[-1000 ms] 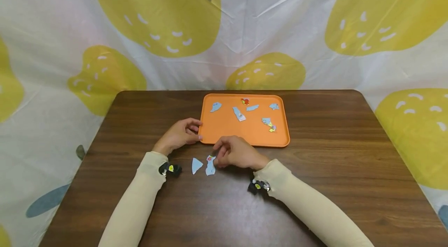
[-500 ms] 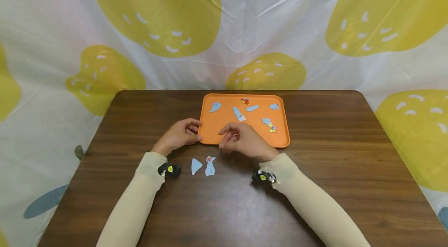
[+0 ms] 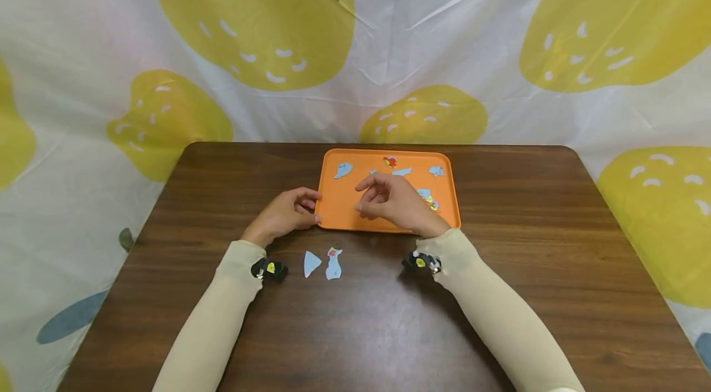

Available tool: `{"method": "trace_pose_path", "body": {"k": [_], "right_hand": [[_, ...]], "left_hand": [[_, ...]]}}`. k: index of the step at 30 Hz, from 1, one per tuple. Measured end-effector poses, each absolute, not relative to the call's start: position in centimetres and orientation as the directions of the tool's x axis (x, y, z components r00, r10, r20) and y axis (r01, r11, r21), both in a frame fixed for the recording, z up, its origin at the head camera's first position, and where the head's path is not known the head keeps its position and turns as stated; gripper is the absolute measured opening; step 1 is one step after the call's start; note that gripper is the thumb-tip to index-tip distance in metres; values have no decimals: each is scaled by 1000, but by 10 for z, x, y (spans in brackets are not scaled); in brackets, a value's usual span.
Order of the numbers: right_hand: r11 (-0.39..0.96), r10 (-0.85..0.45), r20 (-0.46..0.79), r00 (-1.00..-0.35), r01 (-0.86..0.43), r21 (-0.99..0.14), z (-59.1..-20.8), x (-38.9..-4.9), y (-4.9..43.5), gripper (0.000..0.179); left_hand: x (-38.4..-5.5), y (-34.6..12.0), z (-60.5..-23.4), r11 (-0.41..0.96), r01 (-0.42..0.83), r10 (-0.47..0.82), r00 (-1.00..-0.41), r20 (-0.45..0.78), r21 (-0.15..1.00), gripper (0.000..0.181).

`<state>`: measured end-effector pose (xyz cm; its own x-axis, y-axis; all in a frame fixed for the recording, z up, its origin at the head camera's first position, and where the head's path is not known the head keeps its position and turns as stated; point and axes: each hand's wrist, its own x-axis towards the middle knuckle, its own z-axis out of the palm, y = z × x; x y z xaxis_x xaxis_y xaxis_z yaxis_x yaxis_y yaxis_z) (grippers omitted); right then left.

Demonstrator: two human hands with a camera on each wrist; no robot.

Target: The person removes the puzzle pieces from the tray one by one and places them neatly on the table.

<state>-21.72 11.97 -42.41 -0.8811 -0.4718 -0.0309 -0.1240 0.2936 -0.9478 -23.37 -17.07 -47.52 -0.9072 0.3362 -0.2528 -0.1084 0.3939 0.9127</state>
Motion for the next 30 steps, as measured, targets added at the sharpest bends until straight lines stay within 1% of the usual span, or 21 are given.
{"method": "trace_pose_path", "body": {"k": [6, 14, 18, 23, 30], "right_hand": [[321, -445, -13, -895, -146, -936, -418, -230, 126, 31], [451, -376, 14, -927, -196, -871, -420, -245, 135, 32], [476, -375, -3, -927, -190, -859, -424, -252, 138, 31], [496, -360, -27, -933, -167, -852, -431, -265, 143, 37], [480, -330, -68, -942, -105, -871, -443, -281, 150, 43]], "left_hand": [[-234, -171, -475, 401, -103, 337, -907, -252, 910, 53], [-234, -171, -475, 398, -107, 336, -907, -253, 911, 53], [-234, -171, -476, 383, -123, 342, -902, -264, 916, 54], [-234, -171, -476, 366, -125, 347, -901, -260, 922, 54], [-235, -171, -476, 374, -117, 347, -902, -256, 920, 54]]}}
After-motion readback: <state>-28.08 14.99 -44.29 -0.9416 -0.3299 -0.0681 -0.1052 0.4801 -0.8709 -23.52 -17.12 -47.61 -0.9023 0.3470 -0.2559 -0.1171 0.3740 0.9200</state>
